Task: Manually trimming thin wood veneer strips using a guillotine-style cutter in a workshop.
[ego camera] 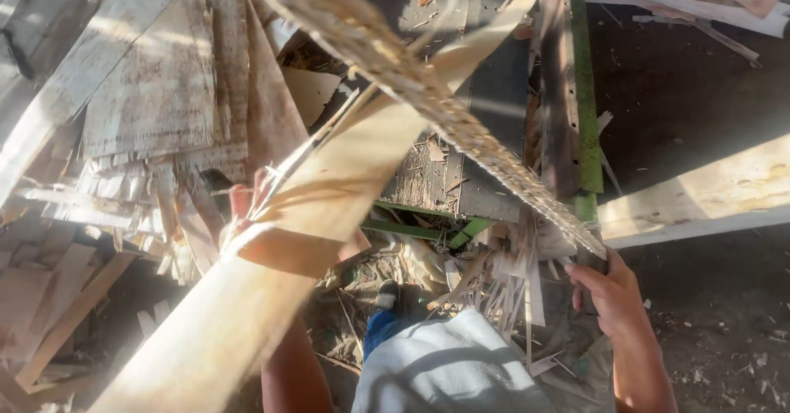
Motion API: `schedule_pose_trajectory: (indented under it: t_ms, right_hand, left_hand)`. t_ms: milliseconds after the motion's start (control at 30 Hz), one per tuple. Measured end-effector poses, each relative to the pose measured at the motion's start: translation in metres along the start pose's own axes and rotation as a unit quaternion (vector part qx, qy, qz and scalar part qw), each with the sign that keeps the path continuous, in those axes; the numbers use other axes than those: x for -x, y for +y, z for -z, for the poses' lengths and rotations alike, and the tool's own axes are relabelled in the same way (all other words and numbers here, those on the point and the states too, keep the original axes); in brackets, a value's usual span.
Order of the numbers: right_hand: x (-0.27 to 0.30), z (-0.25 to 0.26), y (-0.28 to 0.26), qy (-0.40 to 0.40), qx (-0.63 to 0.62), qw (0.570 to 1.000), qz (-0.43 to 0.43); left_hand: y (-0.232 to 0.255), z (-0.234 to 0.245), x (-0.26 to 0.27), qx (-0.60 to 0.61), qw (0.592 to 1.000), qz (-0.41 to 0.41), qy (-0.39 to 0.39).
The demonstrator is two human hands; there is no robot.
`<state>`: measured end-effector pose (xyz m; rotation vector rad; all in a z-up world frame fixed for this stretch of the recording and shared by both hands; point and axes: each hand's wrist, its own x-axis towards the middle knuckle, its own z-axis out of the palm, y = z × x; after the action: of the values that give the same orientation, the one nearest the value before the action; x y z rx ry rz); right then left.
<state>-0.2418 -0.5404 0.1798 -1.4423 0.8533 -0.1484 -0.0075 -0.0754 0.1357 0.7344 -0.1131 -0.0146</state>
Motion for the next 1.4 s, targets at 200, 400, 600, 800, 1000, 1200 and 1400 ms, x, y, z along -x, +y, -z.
schedule_pose_trajectory:
  t_ms: [200, 400, 600, 800, 1000, 1200, 1400]
  right_hand:
    - [0.003, -0.004, -0.002, -0.010, -0.016, 1.000, 0.011]
    - [0.000, 0.000, 0.005, -0.014, 0.000, 1.000, 0.020]
    - [0.002, 0.004, 0.011, -0.014, -0.001, 1.000, 0.013]
    - [0.023, -0.019, 0.038, -0.076, -0.340, 0.936, 0.056]
    - [0.016, -0.129, 0.077, -0.056, 0.053, 0.989, 0.124]
    - [-0.041, -0.220, -0.003, -0.054, 0.389, 0.800, 0.453]
    - [-0.093, -0.232, 0.058, -0.068, 0.489, 0.743, 0.452]
  left_hand:
    - [-0.024, -0.076, -0.040, -0.051, 0.987, 0.151, -0.006]
    - [-0.082, 0.032, -0.009, -0.113, 0.955, 0.274, 0.023]
    - [-0.107, 0.069, 0.028, -0.166, 0.899, 0.396, 0.085]
    - [-0.076, 0.051, 0.062, -0.141, 0.852, 0.488, 0.125]
    - [-0.079, 0.024, 0.047, -0.191, 0.854, 0.478, -0.075]
    - [-0.092, -0.011, 0.040, -0.136, 0.852, 0.478, -0.161]
    - [-0.099, -0.002, 0.043, -0.147, 0.853, 0.482, -0.134]
